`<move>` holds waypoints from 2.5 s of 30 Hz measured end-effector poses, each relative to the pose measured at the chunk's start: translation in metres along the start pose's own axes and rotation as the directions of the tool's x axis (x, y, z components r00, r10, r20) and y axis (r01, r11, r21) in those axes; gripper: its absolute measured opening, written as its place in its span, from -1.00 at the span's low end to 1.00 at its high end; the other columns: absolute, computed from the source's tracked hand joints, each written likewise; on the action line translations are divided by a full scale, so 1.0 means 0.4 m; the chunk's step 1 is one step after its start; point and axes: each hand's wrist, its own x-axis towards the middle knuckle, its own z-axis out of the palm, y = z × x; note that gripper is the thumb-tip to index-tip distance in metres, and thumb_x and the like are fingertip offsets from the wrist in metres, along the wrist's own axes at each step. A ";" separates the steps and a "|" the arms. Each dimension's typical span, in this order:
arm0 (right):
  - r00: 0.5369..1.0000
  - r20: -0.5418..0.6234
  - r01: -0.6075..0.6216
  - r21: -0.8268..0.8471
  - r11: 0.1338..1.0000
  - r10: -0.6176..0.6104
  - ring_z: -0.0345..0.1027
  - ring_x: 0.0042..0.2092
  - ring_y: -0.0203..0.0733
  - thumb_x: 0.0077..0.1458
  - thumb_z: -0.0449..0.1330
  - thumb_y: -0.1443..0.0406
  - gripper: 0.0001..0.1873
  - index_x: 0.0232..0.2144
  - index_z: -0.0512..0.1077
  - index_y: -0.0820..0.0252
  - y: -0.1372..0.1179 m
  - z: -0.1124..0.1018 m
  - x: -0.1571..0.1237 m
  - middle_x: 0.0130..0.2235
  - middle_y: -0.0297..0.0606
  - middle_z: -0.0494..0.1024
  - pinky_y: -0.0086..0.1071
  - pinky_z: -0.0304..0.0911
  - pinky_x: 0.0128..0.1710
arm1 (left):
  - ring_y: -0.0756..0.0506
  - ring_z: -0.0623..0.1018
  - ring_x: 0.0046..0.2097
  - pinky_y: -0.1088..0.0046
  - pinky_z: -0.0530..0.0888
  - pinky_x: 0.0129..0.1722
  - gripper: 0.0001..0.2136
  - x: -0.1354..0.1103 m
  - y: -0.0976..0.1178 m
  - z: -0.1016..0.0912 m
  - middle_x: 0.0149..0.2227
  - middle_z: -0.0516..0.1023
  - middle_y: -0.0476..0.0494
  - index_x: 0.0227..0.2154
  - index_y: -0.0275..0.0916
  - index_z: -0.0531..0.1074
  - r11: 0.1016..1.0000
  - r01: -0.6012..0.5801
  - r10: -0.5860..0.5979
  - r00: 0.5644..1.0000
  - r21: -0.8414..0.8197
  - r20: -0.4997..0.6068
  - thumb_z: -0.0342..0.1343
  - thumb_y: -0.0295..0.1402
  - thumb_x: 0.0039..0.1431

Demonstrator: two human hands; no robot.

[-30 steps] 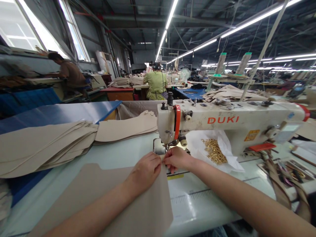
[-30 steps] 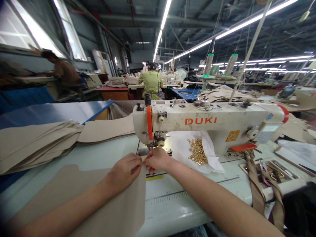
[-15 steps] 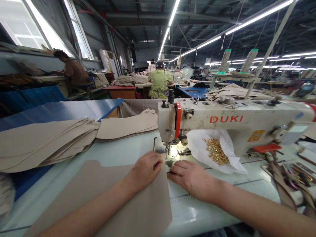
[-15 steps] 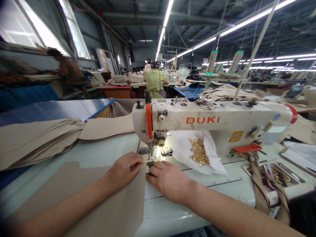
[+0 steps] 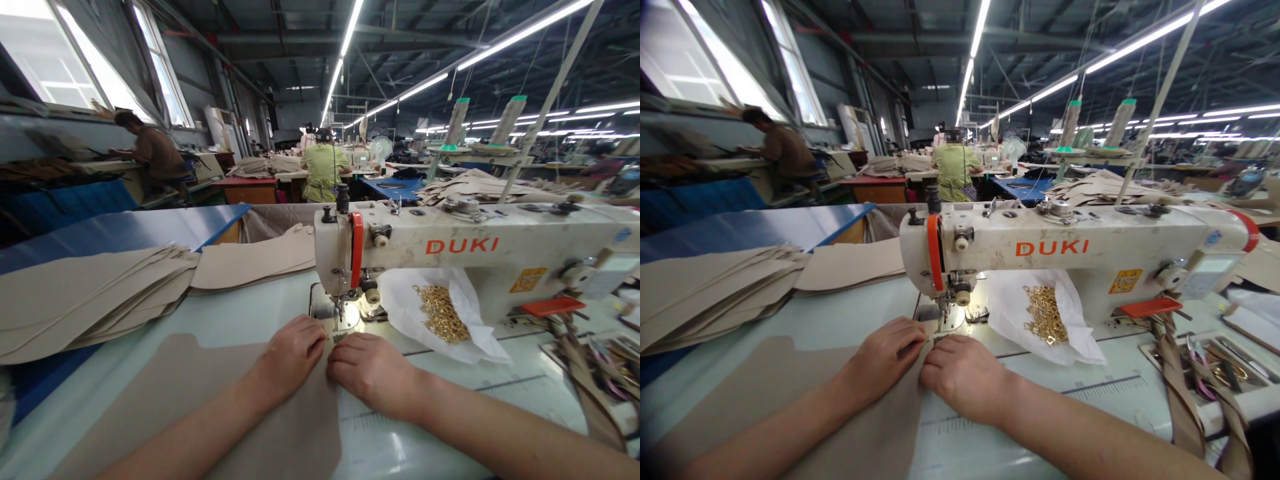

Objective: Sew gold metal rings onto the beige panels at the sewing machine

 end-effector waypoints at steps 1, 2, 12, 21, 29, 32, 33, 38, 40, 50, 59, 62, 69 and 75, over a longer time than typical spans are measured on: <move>1.000 0.000 -0.008 0.016 1.000 0.008 0.31 -0.25 -0.20 0.22 0.05 0.36 -0.82 -0.41 0.39 0.25 0.001 0.003 -0.002 -0.33 -0.23 0.49 -0.34 0.22 -0.16 | -0.05 0.47 -0.37 0.45 0.44 -0.36 -0.84 -0.001 -0.001 0.002 -0.47 0.51 -0.07 -0.51 -0.24 0.38 1.000 -0.011 0.011 1.000 0.000 -0.008 -0.04 -0.56 0.09; 1.000 -0.002 -0.016 0.030 0.999 0.016 0.31 -0.24 -0.20 0.22 0.04 0.36 -0.81 -0.41 0.40 0.25 0.002 0.005 -0.003 -0.33 -0.22 0.50 -0.34 0.22 -0.15 | -0.05 0.47 -0.37 0.44 0.44 -0.37 -0.83 -0.002 -0.002 0.003 -0.46 0.51 -0.08 -0.50 -0.24 0.39 1.000 -0.020 0.020 1.000 0.001 -0.013 -0.04 -0.56 0.10; 0.999 -0.030 -0.036 0.092 0.995 0.038 0.32 -0.22 -0.19 0.23 0.01 0.37 -0.79 -0.42 0.39 0.25 0.001 0.008 -0.006 -0.33 -0.19 0.49 -0.33 0.24 -0.13 | -0.05 0.47 -0.36 0.45 0.44 -0.36 -0.85 0.002 -0.004 0.011 -0.45 0.51 -0.07 -0.47 -0.23 0.39 0.999 -0.041 0.041 0.999 -0.005 -0.025 -0.02 -0.54 0.14; 0.998 -0.045 -0.032 0.082 0.996 0.036 0.31 -0.24 -0.18 0.22 0.01 0.38 -0.79 -0.43 0.39 0.25 0.003 0.013 -0.007 -0.33 -0.20 0.49 -0.32 0.25 -0.15 | -0.05 0.46 -0.37 0.45 0.44 -0.36 -0.83 0.003 -0.003 0.008 -0.46 0.50 -0.07 -0.47 -0.24 0.39 0.999 -0.043 0.043 0.999 -0.012 -0.017 -0.04 -0.52 0.17; 0.998 -0.045 -0.050 0.085 0.995 0.054 0.31 -0.24 -0.20 0.22 0.02 0.38 -0.80 -0.42 0.39 0.25 0.002 0.010 -0.007 -0.34 -0.21 0.49 -0.34 0.24 -0.15 | -0.05 0.47 -0.37 0.45 0.45 -0.36 -0.84 0.003 -0.001 0.007 -0.46 0.51 -0.07 -0.47 -0.24 0.40 0.999 -0.040 0.040 0.999 -0.020 -0.033 -0.02 -0.53 0.15; 0.997 -0.050 -0.048 0.086 0.995 0.052 0.31 -0.24 -0.20 0.22 0.02 0.38 -0.79 -0.42 0.39 0.24 0.003 0.012 -0.008 -0.34 -0.20 0.49 -0.33 0.25 -0.16 | -0.05 0.47 -0.37 0.45 0.45 -0.36 -0.83 0.002 -0.004 0.009 -0.46 0.52 -0.07 -0.47 -0.24 0.41 0.999 -0.037 0.036 0.999 -0.027 -0.037 -0.04 -0.53 0.15; 0.997 -0.050 -0.046 0.084 0.995 0.050 0.31 -0.24 -0.20 0.22 0.01 0.38 -0.79 -0.42 0.40 0.24 0.003 0.012 -0.008 -0.33 -0.20 0.49 -0.33 0.25 -0.16 | -0.05 0.47 -0.37 0.45 0.45 -0.36 -0.83 0.001 -0.004 0.009 -0.46 0.52 -0.07 -0.47 -0.24 0.41 0.999 -0.037 0.036 0.999 -0.029 -0.041 -0.04 -0.53 0.16; 0.998 -0.040 -0.046 0.089 0.995 0.050 0.31 -0.24 -0.20 0.22 0.03 0.36 -0.80 -0.42 0.39 0.25 0.003 0.013 -0.008 -0.34 -0.21 0.49 -0.34 0.24 -0.15 | -0.05 0.48 -0.36 0.44 0.45 -0.34 -0.86 0.001 -0.003 0.009 -0.44 0.53 -0.07 -0.46 -0.24 0.40 0.999 -0.038 0.036 0.998 -0.036 -0.048 -0.01 -0.52 0.14; 0.998 -0.035 -0.049 0.089 0.995 0.052 0.30 -0.24 -0.19 0.22 0.03 0.36 -0.81 -0.42 0.39 0.24 0.003 0.013 -0.008 -0.34 -0.22 0.49 -0.33 0.23 -0.15 | -0.05 0.48 -0.36 0.44 0.45 -0.34 -0.85 0.002 -0.002 0.008 -0.45 0.52 -0.07 -0.46 -0.23 0.41 0.999 -0.028 0.027 0.999 -0.027 -0.039 -0.01 -0.52 0.14; 0.997 -0.042 -0.054 0.088 0.995 0.058 0.30 -0.26 -0.21 0.23 0.01 0.36 -0.77 -0.43 0.39 0.23 0.003 0.009 -0.005 -0.36 -0.22 0.48 -0.34 0.24 -0.17 | -0.05 0.48 -0.36 0.44 0.45 -0.34 -0.85 0.002 -0.002 0.010 -0.45 0.52 -0.07 -0.47 -0.23 0.41 0.999 -0.022 0.021 0.999 -0.025 -0.035 -0.02 -0.51 0.15; 0.996 -0.030 -0.077 0.098 0.992 0.080 0.31 -0.23 -0.18 0.24 -0.01 0.38 -0.79 -0.37 0.40 0.25 0.001 0.013 -0.006 -0.33 -0.20 0.49 -0.31 0.25 -0.16 | -0.05 0.47 -0.37 0.45 0.44 -0.36 -0.83 0.007 0.002 0.006 -0.46 0.51 -0.07 -0.49 -0.24 0.40 0.999 -0.033 0.032 0.999 -0.023 -0.030 -0.02 -0.50 0.17; 0.990 -0.058 -0.122 0.094 0.988 0.128 0.32 -0.20 -0.16 0.24 -0.02 0.38 -0.79 -0.34 0.41 0.25 0.001 0.013 -0.002 -0.30 -0.18 0.49 -0.30 0.25 -0.15 | -0.05 0.47 -0.37 0.45 0.44 -0.36 -0.84 0.007 0.004 0.006 -0.46 0.52 -0.07 -0.50 -0.24 0.41 0.999 -0.020 0.019 0.999 -0.037 -0.032 0.00 -0.51 0.16; 0.980 -0.073 -0.182 0.027 0.983 0.183 0.32 -0.20 -0.15 0.21 0.05 0.39 -0.86 -0.31 0.42 0.29 -0.001 0.008 0.010 -0.26 -0.15 0.50 -0.29 0.25 -0.16 | -0.05 0.48 -0.36 0.45 0.45 -0.34 -0.85 0.003 0.003 0.005 -0.45 0.53 -0.06 -0.48 -0.24 0.42 0.998 0.021 -0.023 0.999 -0.054 -0.028 0.03 -0.54 0.13; 0.981 -0.047 -0.188 -0.031 0.982 0.186 0.31 -0.18 -0.15 0.17 0.11 0.39 -0.91 -0.32 0.42 0.30 -0.006 0.013 0.012 -0.21 -0.16 0.50 -0.30 0.24 -0.15 | -0.06 0.49 -0.33 0.41 0.47 -0.30 -0.86 -0.005 0.001 0.005 -0.42 0.55 -0.08 -0.46 -0.25 0.43 0.998 0.022 -0.023 1.000 -0.057 -0.020 0.01 -0.53 0.14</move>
